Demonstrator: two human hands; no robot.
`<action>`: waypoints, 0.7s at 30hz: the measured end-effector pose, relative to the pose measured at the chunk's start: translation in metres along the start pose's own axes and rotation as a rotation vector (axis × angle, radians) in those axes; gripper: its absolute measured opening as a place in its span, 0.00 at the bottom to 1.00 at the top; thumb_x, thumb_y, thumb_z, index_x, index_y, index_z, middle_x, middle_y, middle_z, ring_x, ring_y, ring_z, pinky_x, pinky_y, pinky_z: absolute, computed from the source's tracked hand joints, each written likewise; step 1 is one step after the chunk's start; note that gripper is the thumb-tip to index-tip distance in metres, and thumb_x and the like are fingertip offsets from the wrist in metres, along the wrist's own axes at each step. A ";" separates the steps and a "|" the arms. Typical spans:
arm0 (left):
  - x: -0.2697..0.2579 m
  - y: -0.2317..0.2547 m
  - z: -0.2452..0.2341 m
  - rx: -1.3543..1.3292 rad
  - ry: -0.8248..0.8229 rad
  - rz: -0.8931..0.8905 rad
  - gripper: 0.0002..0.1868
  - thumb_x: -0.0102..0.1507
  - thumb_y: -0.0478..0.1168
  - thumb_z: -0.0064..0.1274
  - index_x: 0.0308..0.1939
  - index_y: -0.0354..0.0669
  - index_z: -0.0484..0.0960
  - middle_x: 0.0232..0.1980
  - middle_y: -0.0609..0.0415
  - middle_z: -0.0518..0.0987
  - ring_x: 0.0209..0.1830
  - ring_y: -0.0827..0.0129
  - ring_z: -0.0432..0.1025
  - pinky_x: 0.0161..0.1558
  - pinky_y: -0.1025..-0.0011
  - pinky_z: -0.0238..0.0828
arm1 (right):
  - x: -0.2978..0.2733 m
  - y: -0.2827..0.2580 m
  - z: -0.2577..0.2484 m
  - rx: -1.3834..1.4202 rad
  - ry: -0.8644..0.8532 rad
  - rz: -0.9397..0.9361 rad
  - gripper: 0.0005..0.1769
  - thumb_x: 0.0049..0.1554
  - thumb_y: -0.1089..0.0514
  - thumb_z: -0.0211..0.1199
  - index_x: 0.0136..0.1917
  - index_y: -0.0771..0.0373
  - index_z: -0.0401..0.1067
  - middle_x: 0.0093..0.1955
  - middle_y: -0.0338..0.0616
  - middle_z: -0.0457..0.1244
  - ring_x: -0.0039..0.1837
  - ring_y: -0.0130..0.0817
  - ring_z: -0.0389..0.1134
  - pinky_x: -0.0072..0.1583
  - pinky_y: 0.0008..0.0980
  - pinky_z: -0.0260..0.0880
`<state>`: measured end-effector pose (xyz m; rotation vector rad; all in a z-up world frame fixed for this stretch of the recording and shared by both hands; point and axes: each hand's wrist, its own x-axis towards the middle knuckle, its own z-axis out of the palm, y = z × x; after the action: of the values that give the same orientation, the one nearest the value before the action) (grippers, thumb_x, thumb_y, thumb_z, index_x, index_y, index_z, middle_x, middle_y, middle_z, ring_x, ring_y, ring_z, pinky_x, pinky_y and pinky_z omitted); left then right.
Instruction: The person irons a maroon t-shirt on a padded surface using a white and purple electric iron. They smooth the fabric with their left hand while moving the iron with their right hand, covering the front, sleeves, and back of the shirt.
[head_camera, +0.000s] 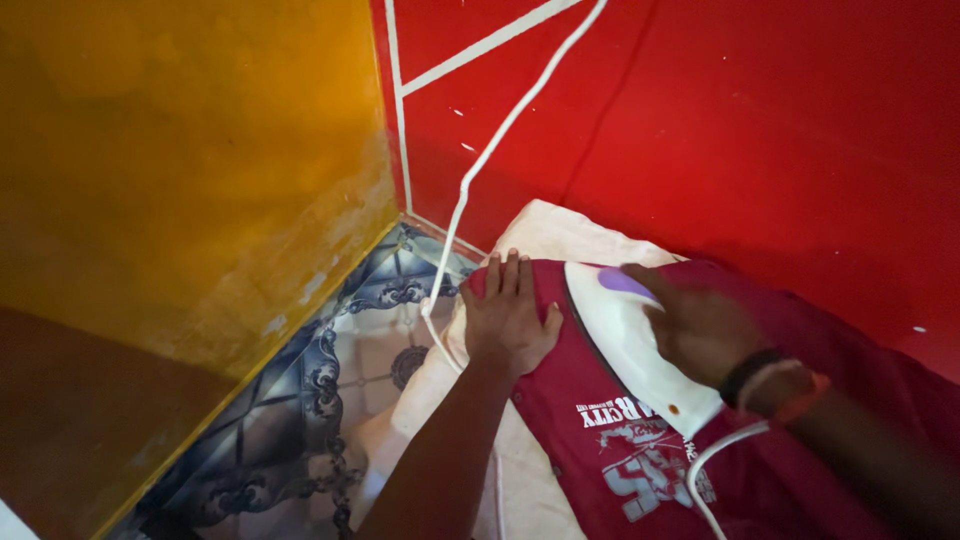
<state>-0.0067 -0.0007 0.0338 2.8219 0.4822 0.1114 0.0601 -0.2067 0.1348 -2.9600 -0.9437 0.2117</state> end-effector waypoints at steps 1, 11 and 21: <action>-0.001 0.000 -0.001 0.003 -0.005 -0.006 0.44 0.65 0.62 0.34 0.79 0.40 0.49 0.84 0.47 0.45 0.84 0.55 0.37 0.72 0.34 0.38 | 0.000 0.000 -0.002 0.013 0.014 -0.008 0.33 0.60 0.50 0.54 0.78 0.37 0.54 0.47 0.57 0.71 0.50 0.57 0.74 0.53 0.56 0.73; -0.003 0.003 -0.006 0.051 -0.009 -0.012 0.46 0.64 0.63 0.36 0.79 0.41 0.48 0.84 0.49 0.44 0.84 0.57 0.38 0.73 0.35 0.38 | 0.052 -0.001 -0.002 -0.006 0.129 -0.025 0.30 0.61 0.52 0.56 0.77 0.44 0.58 0.48 0.61 0.70 0.50 0.59 0.73 0.52 0.56 0.73; -0.002 0.001 -0.004 0.049 0.013 -0.002 0.46 0.64 0.64 0.37 0.80 0.41 0.48 0.84 0.49 0.44 0.84 0.56 0.39 0.74 0.35 0.36 | -0.058 0.037 0.002 0.077 -0.065 0.157 0.34 0.62 0.46 0.52 0.80 0.32 0.51 0.36 0.58 0.71 0.40 0.56 0.76 0.49 0.53 0.76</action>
<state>-0.0086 -0.0016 0.0382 2.8698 0.4974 0.1194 0.0343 -0.2704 0.1369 -2.9731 -0.6916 0.3422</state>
